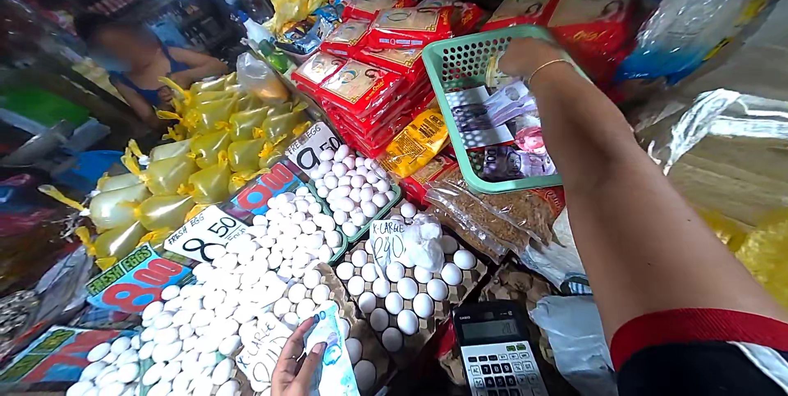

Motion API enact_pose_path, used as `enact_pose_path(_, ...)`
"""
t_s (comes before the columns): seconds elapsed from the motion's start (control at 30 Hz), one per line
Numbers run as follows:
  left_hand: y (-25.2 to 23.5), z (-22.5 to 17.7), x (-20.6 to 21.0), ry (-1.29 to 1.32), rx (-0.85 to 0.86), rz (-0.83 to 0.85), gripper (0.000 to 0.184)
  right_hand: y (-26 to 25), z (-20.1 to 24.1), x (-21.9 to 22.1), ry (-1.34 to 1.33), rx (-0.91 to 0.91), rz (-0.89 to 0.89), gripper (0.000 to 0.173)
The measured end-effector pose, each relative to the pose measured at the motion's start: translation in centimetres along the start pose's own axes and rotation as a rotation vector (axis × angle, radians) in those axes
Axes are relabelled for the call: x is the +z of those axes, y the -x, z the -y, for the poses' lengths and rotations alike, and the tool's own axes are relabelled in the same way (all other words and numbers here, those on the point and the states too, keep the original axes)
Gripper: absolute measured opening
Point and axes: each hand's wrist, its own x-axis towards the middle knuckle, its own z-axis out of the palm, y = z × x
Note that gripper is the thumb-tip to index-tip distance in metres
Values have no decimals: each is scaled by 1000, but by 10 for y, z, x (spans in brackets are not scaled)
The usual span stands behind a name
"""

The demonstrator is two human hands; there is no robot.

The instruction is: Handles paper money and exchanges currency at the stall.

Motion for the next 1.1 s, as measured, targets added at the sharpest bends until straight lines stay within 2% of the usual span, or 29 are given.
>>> enact_pose_path(0.13, -1, 1, 1, 4, 7, -9, 47, -6, 0, 17, 190, -84, 121, 60)
enact_pose_path(0.23, 0, 1, 0, -18, -1, -7, 46, -4, 5, 18, 246, -60, 92, 43)
enact_pose_path(0.3, 1, 0, -1, -11, 0, -9, 46, 2, 4, 17, 259, -33, 86, 40)
enact_pose_path(0.47, 3, 3, -5, -1, 10, -14, 46, 2, -5, 16, 209, -59, 86, 62)
enact_pose_path(0.6, 4, 1, -4, 20, 22, -7, 46, 4, 2, 16, 273, -77, 107, 48)
enact_pose_path(0.77, 9, 2, -7, 8, 16, -14, 46, -5, -5, 17, 173, -96, 31, 62)
enact_pose_path(0.93, 14, 3, -8, 5, 22, -37, 46, -10, 5, 27, 242, -126, 82, 46)
enact_pose_path(1.1, 21, 7, -12, 7, 28, -46, 46, -3, 10, 17, 271, -136, 100, 44)
